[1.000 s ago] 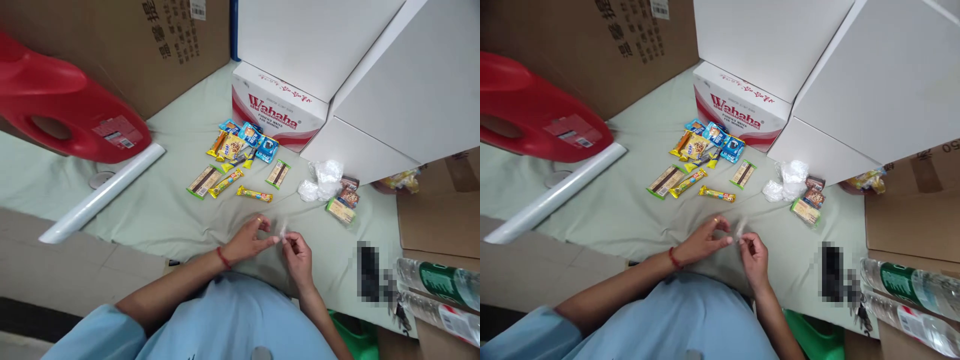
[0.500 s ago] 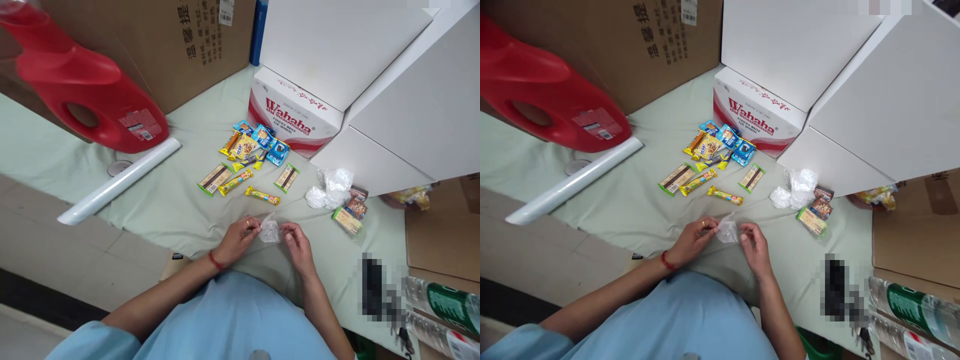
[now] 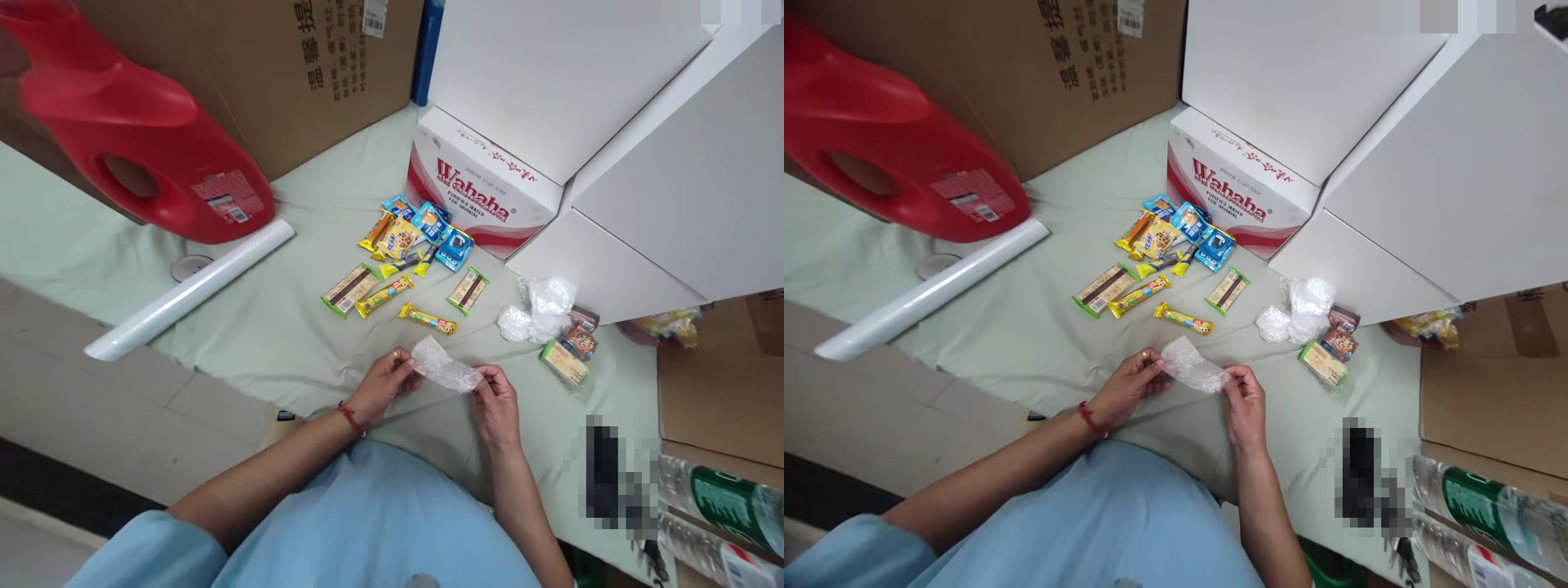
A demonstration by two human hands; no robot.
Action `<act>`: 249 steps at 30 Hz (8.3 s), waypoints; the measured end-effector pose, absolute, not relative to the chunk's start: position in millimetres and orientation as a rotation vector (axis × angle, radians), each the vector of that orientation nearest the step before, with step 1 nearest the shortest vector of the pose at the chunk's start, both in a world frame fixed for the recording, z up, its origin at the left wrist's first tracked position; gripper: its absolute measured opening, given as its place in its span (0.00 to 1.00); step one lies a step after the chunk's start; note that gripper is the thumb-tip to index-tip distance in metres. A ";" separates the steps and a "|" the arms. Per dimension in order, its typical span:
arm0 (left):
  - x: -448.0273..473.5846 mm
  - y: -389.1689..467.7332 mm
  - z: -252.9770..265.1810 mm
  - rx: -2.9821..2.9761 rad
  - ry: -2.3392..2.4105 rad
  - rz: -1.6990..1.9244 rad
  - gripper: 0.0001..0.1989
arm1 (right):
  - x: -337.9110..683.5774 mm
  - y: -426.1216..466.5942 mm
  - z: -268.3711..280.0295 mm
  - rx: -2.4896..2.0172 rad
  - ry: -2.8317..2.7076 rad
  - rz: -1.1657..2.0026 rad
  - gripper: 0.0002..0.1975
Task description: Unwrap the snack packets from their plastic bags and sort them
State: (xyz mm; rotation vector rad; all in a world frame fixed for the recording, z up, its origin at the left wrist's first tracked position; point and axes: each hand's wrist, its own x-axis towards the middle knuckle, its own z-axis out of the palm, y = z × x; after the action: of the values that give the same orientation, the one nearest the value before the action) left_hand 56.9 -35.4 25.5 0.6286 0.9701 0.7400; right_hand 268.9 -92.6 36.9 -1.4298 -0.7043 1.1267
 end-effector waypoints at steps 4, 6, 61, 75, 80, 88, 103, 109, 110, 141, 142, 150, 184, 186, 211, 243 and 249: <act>59.2 -38.1 31.2 0.531 0.866 0.604 0.27 | 263.5 -98.1 31.2 -1.472 -0.784 1.135 0.13; 59.5 -38.7 30.1 0.616 0.868 0.595 0.27 | 261.7 -100.8 29.0 -1.539 -0.895 1.129 0.12; 68.8 -32.8 61.9 0.758 0.989 0.729 0.20 | 235.5 -123.0 44.5 -1.368 -1.755 0.525 0.21; 65.6 -39.2 48.3 1.067 1.008 0.797 0.17 | 235.6 -123.0 40.4 -1.325 -1.809 0.545 0.22; 65.9 -41.8 48.5 1.160 1.030 0.857 0.14 | 236.3 -124.1 41.0 -1.318 -1.821 0.597 0.21; 65.1 -45.5 51.4 1.352 1.090 0.892 0.12 | 243.2 -112.8 63.4 -1.412 -1.562 0.871 0.13; 60.5 -40.7 46.0 1.080 1.012 0.848 0.14 | 229.2 -99.5 63.3 -1.345 -0.699 1.357 0.12; 51.3 -29.5 46.9 0.996 1.060 0.964 0.14 | 235.2 -95.8 70.0 -1.260 -0.608 1.360 0.12; 49.3 -28.7 48.8 0.986 1.056 0.962 0.14 | 236.2 -95.0 70.4 -1.259 -0.616 1.342 0.11; 11.9 -20.1 24.6 0.729 1.161 1.031 0.17 | 316.2 -112.2 52.2 -1.864 -0.871 0.770 0.17; 11.9 -19.5 22.9 0.757 1.168 1.025 0.17 | 314.0 -111.4 55.0 -1.908 -0.936 0.609 0.17; 15.3 -24.0 20.7 0.823 1.198 1.026 0.15 | 219.7 -104.5 64.7 -1.612 -1.779 0.522 0.17; 14.4 -32.8 57.1 0.493 1.022 0.955 0.27 | 209.4 -79.8 100.8 -1.137 -0.256 1.568 0.10; 8.7 -30.2 63.0 0.517 0.992 0.908 0.27 | 230.5 -77.4 103.2 -1.119 -0.232 1.584 0.09; -25.8 2.7 54.1 0.698 1.160 0.930 0.30 | 221.9 -80.6 86.3 -1.370 -0.514 1.626 0.20; -27.1 -45.2 51.1 0.447 1.184 0.634 0.22 | 185.4 -100.2 79.9 -1.399 -0.536 1.432 0.19; -50.3 -39.5 56.7 0.603 1.091 0.574 0.27 | 225.2 -98.2 79.3 -1.281 -0.293 1.513 0.15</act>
State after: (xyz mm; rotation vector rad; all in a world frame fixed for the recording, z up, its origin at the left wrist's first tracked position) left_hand -50.3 -39.5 56.7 0.6029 1.0906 0.5742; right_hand 225.2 -98.2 79.3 -1.2810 -0.2925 1.5128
